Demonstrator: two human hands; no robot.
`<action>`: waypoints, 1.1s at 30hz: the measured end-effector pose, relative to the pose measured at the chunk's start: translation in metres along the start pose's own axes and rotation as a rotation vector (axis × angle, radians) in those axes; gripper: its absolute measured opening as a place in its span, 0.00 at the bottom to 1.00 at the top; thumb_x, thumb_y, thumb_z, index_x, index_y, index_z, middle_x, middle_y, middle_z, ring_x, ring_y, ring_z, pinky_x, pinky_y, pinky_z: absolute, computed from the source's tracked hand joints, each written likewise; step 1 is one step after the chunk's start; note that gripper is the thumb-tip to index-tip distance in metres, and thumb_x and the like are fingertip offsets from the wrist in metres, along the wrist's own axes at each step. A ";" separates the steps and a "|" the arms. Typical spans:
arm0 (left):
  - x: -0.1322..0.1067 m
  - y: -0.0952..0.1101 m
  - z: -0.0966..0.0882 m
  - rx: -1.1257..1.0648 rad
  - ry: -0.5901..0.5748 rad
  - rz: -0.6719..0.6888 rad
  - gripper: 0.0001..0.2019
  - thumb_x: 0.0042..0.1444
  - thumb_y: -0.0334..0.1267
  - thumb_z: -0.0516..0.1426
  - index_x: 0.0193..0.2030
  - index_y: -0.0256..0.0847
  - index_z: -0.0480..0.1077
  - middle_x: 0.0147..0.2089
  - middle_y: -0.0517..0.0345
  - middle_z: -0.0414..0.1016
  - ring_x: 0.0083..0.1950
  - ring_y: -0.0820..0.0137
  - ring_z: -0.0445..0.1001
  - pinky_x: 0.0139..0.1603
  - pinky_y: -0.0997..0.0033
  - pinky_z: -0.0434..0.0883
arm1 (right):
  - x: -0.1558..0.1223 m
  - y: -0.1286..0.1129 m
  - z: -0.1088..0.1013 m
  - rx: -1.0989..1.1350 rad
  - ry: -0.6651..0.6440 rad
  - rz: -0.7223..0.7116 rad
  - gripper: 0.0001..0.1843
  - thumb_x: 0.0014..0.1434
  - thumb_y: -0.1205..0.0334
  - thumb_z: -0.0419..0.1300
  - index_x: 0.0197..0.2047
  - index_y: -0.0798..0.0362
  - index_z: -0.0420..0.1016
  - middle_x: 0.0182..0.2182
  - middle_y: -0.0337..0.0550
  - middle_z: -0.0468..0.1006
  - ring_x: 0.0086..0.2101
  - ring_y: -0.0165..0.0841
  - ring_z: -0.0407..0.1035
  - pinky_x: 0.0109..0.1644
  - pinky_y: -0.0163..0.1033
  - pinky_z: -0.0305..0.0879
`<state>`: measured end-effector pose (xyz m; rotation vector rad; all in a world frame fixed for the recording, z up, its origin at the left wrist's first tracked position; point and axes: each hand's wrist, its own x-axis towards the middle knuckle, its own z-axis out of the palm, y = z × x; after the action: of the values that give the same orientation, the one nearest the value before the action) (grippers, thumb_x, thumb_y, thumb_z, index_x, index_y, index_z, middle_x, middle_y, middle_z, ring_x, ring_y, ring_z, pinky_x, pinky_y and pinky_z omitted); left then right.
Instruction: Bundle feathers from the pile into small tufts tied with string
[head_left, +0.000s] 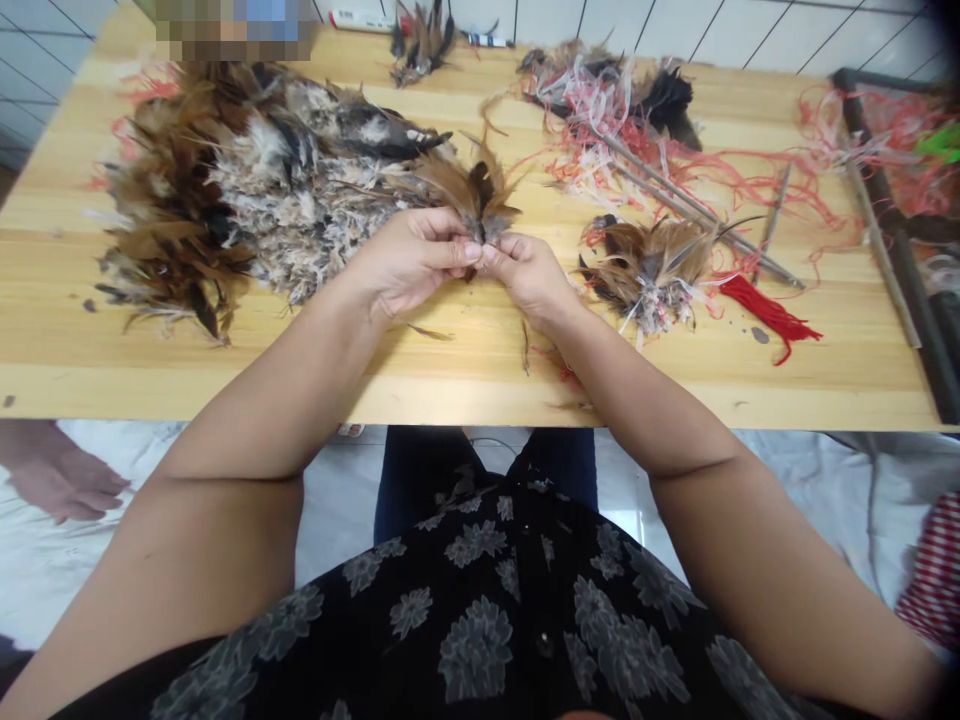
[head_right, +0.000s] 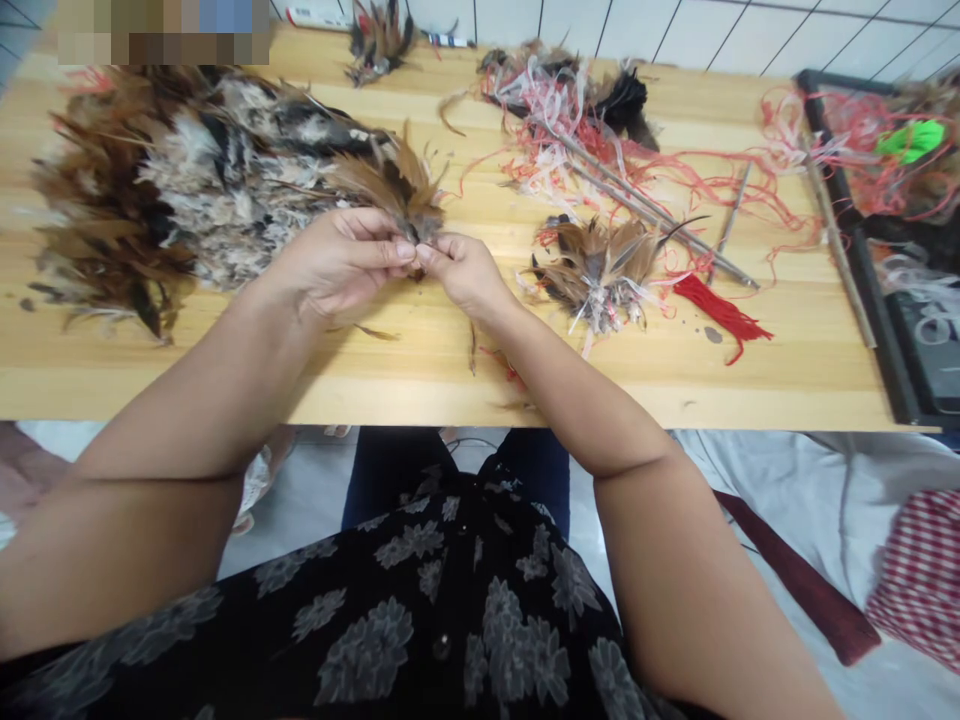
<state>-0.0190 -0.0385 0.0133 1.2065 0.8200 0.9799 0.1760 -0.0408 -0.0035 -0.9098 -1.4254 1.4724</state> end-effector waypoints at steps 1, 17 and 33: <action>-0.001 0.001 -0.001 0.013 -0.007 -0.009 0.22 0.50 0.44 0.87 0.35 0.43 0.80 0.37 0.58 0.82 0.39 0.65 0.82 0.45 0.61 0.81 | 0.000 0.000 0.000 -0.019 -0.008 -0.003 0.35 0.53 0.25 0.79 0.30 0.50 0.76 0.33 0.40 0.85 0.40 0.34 0.77 0.55 0.43 0.79; 0.000 0.010 0.010 0.053 0.095 0.052 0.30 0.31 0.59 0.89 0.34 0.52 0.83 0.36 0.61 0.81 0.39 0.62 0.73 0.44 0.55 0.78 | -0.004 -0.011 0.000 -0.016 -0.065 0.008 0.28 0.54 0.37 0.84 0.30 0.51 0.80 0.33 0.40 0.84 0.40 0.33 0.75 0.51 0.37 0.74; 0.003 0.016 0.011 -0.033 -0.005 -0.083 0.26 0.34 0.47 0.90 0.34 0.43 0.85 0.34 0.56 0.84 0.35 0.67 0.76 0.39 0.67 0.80 | 0.006 0.012 -0.007 0.084 -0.182 -0.061 0.30 0.54 0.34 0.80 0.33 0.53 0.78 0.34 0.39 0.82 0.40 0.32 0.73 0.54 0.37 0.73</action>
<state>-0.0106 -0.0387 0.0311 1.1379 0.8402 0.9194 0.1788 -0.0322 -0.0150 -0.6893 -1.4962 1.5891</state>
